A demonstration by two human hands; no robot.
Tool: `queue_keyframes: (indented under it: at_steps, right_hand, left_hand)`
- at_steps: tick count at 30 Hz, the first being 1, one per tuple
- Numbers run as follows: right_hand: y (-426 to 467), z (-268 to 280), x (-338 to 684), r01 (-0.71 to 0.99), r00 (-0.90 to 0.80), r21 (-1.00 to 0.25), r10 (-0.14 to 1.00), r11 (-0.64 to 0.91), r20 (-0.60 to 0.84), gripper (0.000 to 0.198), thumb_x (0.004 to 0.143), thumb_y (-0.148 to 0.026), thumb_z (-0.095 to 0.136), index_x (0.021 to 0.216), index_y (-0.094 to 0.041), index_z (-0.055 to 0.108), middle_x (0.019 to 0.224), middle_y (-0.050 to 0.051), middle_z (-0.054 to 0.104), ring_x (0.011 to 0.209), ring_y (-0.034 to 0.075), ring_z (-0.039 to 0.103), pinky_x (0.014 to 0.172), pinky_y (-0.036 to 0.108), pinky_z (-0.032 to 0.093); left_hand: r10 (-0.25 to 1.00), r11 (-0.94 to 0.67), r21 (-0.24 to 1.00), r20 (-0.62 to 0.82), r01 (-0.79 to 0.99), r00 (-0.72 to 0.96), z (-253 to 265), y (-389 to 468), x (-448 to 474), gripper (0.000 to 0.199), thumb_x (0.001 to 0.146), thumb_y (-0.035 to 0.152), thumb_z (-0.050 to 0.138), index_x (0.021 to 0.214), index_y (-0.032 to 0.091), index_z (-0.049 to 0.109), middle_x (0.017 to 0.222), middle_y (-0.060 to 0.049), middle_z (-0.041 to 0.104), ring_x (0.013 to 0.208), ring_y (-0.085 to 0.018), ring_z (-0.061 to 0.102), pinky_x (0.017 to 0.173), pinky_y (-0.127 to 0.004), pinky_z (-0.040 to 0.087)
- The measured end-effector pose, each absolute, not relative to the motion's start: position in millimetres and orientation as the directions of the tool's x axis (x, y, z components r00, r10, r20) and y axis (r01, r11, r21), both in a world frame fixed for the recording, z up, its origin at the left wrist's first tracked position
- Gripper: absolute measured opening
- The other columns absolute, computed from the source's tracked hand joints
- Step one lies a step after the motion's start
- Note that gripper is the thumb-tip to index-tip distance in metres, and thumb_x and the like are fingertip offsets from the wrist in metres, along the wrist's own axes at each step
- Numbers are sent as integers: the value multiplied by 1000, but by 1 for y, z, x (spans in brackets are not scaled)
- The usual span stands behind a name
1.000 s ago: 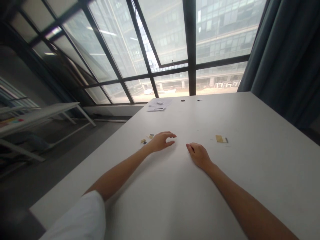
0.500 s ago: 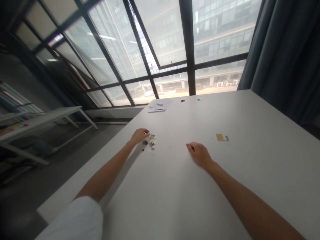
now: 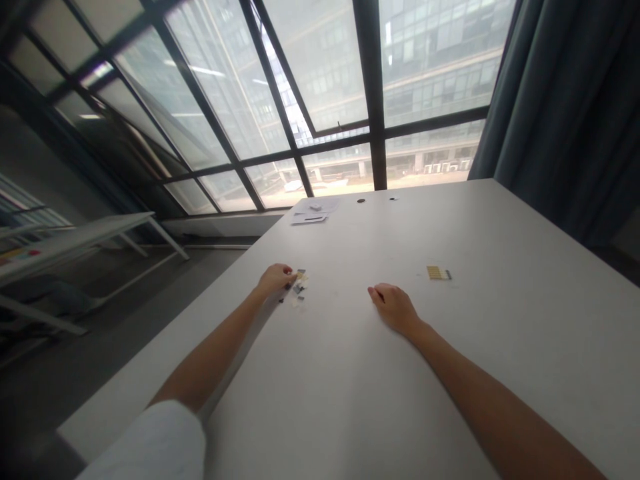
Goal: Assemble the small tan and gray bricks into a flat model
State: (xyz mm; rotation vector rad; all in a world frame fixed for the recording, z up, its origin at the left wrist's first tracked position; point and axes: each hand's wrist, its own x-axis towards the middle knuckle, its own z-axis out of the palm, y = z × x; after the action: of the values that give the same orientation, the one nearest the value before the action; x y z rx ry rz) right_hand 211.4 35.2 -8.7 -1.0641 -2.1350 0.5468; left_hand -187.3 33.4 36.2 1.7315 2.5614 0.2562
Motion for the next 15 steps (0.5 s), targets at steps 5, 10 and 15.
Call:
queue_keyframes:
  at_steps: [5, 10, 15]
  right_hand:
    - [35, -8, 211, 528, -432, -619, 812, 581, 393, 43, 98, -40, 40, 61, -21, 50, 62, 2, 58, 59, 16, 50, 60, 28, 29]
    - [35, -8, 211, 531, -430, -622, 816, 575, 387, 43, 98, -40, 41, 61, -21, 50, 64, 3, 60, 62, 16, 51, 61, 28, 29]
    - [36, -7, 210, 533, -423, -626, 820, 569, 386, 42, 99, -38, 42, 62, -20, 52, 65, 2, 59, 62, 15, 51, 61, 28, 29]
  left_hand:
    - [917, 381, 149, 62, 912, -393, 37, 33, -186, 35, 75, 49, 66, 93, 20, 74, 100, -9, 76, 91, -23, 69, 77, -27, 50]
    - [917, 383, 150, 56, 911, -395, 41, 34, -185, 30, 74, 47, 67, 84, 20, 74, 90, -7, 76, 85, -22, 68, 74, -28, 51]
    - [922, 351, 171, 110, 920, -372, 67, 52, -179, 30, 76, 45, 64, 91, 20, 74, 95, -6, 76, 90, -21, 68, 77, -25, 50]
